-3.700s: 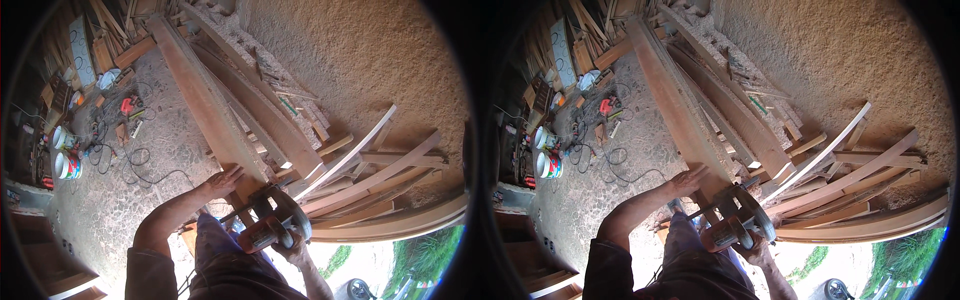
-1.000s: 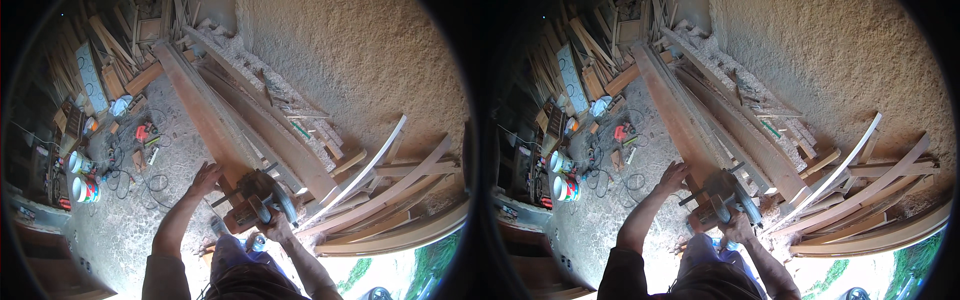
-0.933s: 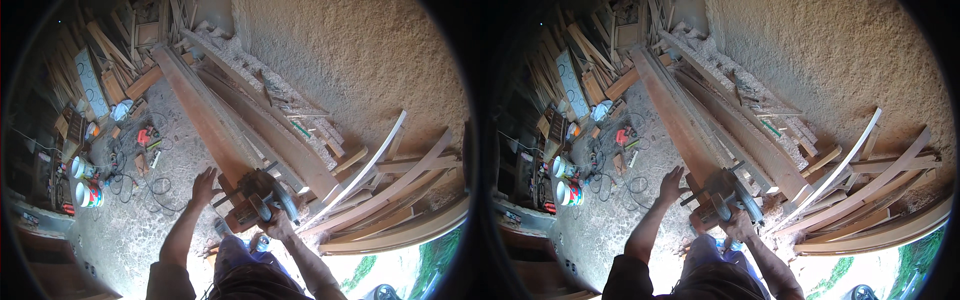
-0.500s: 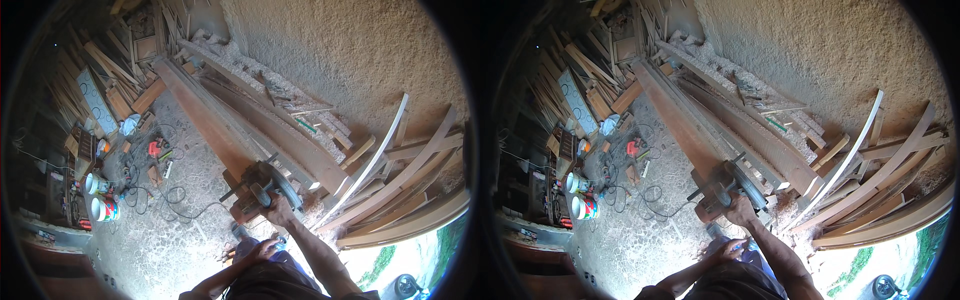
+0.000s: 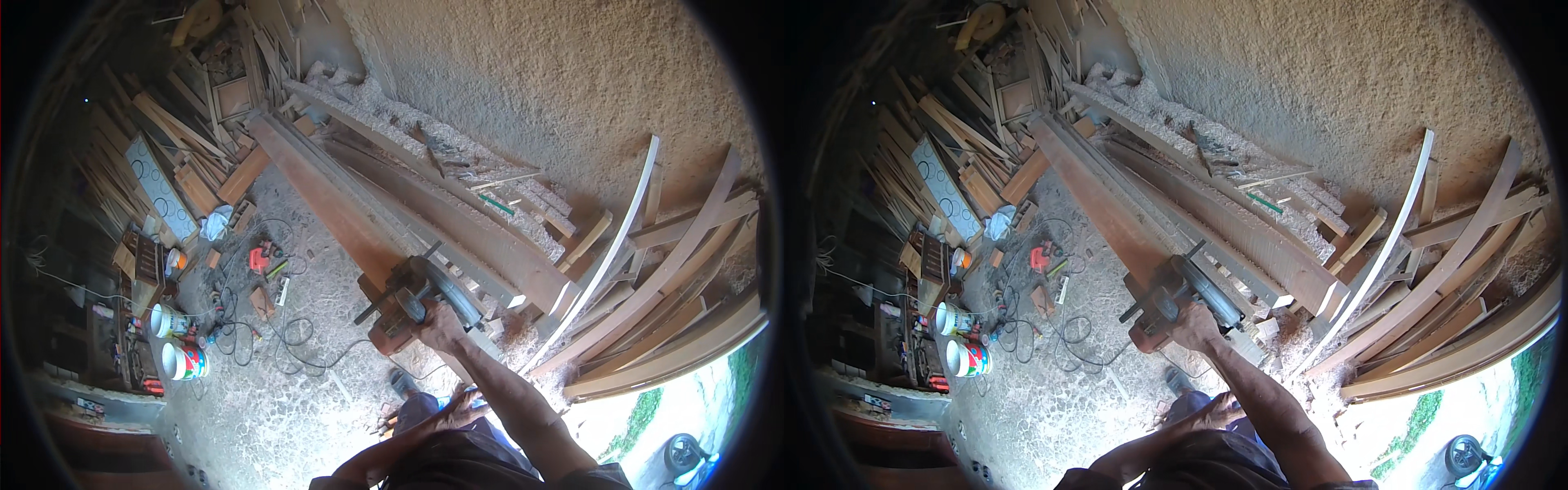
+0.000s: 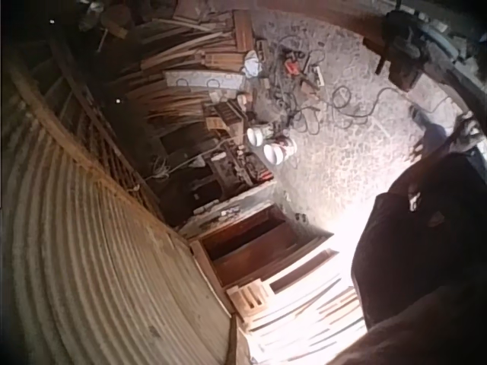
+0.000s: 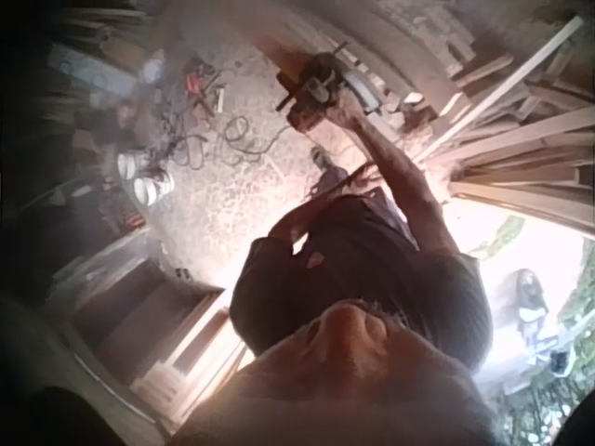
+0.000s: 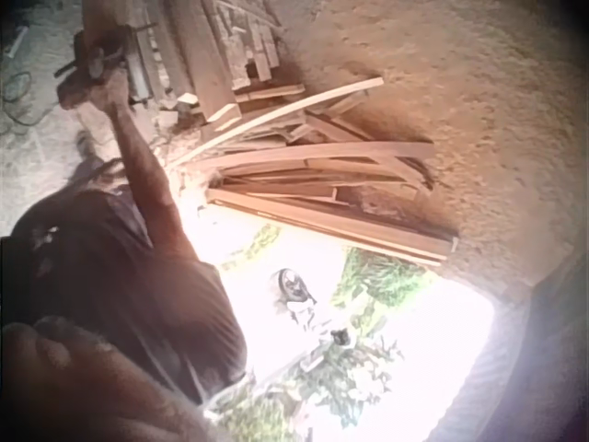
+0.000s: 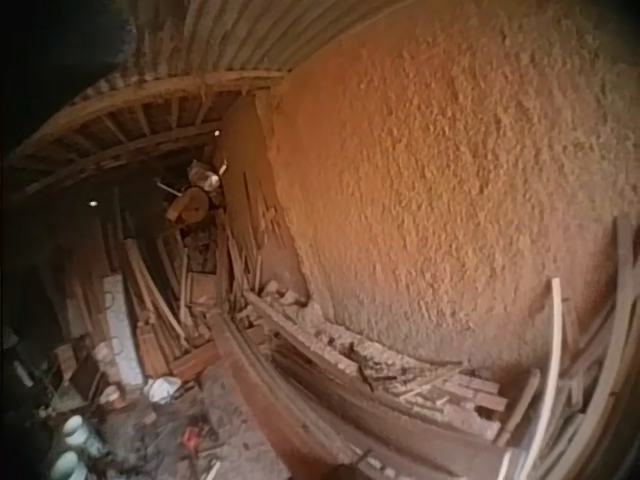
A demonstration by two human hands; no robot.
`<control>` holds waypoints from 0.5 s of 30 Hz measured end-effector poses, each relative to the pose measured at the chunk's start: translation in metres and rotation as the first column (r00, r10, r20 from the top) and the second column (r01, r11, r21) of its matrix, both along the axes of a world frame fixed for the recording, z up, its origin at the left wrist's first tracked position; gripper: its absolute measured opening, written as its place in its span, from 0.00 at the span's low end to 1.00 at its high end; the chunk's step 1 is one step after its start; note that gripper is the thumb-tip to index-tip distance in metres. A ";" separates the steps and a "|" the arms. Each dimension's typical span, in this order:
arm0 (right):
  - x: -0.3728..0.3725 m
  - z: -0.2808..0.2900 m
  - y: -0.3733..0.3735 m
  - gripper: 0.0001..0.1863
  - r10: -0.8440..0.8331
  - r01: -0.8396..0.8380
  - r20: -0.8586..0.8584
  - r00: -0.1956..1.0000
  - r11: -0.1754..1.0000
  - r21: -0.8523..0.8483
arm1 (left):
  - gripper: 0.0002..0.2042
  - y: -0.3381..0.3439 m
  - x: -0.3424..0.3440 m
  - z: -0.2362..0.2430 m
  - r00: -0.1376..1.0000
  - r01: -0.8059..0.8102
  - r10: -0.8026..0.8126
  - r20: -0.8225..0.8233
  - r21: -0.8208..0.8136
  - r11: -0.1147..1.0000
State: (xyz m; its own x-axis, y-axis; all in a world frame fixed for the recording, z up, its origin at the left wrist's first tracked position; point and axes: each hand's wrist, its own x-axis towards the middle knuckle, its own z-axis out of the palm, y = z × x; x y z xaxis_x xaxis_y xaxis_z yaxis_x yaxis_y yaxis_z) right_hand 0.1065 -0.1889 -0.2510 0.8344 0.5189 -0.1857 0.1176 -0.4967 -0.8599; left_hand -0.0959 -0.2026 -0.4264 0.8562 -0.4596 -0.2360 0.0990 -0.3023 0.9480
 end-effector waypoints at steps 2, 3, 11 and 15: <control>0.006 0.000 0.006 0.22 0.037 -0.037 0.003 0.999 0.999 0.014 | 0.19 0.015 -0.007 0.010 0.970 -0.173 0.118 -0.211 -0.263 0.949; 0.009 -0.002 0.010 0.23 0.061 -0.061 0.005 0.998 0.997 0.042 | 0.16 0.025 -0.010 0.014 0.976 -0.204 0.176 -0.128 -0.257 0.945; 0.025 -0.001 0.039 0.25 0.041 -0.043 0.062 0.997 0.998 0.042 | 0.11 0.087 -0.017 0.066 0.951 -0.310 0.307 0.044 0.108 0.945; 0.035 0.014 0.050 0.23 0.078 -0.078 0.021 0.997 0.997 -0.012 | 0.10 0.107 -0.017 0.052 0.895 -0.446 0.441 0.069 0.086 0.891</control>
